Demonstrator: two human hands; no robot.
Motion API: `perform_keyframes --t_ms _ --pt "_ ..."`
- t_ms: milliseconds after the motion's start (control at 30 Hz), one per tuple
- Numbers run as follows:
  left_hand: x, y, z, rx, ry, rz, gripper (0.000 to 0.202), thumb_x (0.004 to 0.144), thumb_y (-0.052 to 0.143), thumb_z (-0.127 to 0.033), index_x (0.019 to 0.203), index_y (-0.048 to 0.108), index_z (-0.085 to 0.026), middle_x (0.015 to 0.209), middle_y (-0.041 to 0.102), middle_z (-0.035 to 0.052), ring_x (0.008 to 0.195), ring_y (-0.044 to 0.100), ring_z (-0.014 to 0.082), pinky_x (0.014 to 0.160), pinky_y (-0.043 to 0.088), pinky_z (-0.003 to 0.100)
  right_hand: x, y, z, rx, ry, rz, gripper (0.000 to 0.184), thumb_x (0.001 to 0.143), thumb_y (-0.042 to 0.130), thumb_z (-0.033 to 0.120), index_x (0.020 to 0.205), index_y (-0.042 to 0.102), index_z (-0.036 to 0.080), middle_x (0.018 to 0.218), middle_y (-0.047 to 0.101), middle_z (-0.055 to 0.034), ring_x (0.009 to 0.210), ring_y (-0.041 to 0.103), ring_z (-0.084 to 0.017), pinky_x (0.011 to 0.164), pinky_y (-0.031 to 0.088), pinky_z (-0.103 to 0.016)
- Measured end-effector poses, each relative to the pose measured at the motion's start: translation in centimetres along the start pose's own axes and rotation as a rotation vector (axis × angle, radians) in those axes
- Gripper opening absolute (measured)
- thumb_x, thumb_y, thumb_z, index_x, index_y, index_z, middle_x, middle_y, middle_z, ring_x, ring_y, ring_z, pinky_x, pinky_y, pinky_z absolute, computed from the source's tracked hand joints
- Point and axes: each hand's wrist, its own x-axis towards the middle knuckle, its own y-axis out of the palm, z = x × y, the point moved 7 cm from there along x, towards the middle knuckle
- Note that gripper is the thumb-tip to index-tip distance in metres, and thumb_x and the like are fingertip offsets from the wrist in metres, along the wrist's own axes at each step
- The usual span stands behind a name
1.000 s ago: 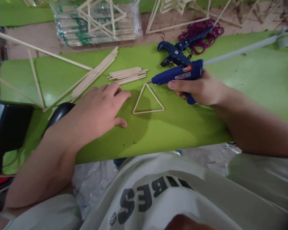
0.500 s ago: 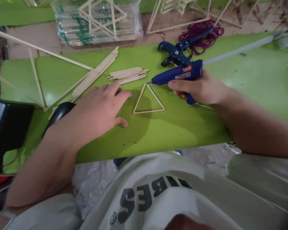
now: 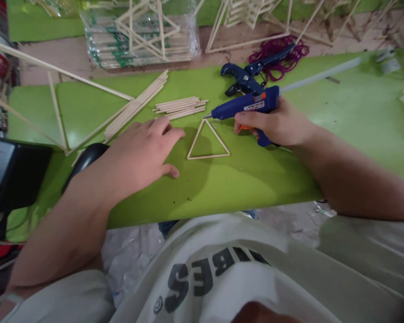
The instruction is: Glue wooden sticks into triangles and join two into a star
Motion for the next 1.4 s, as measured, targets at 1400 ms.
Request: perform_keyframes --t_ms 1400 --pt "-0.05 -0.24 -0.08 0.005 -0.008 0.013 0.085 0.1 0.093 -0.053 0.174 0.061 -0.026 0.154 0.066 0.0193 0.138 0.072 0.0454 0.117 0.062 0.057 -0.27 -0.64 -1.03 -0.035 0.012 -0.045 0.038 0.096 0.102 0.053 0.086 0.075 0.028 0.082 0.079 -0.0039 0.066 0.054 -0.017 0.059 0.047 -0.037"
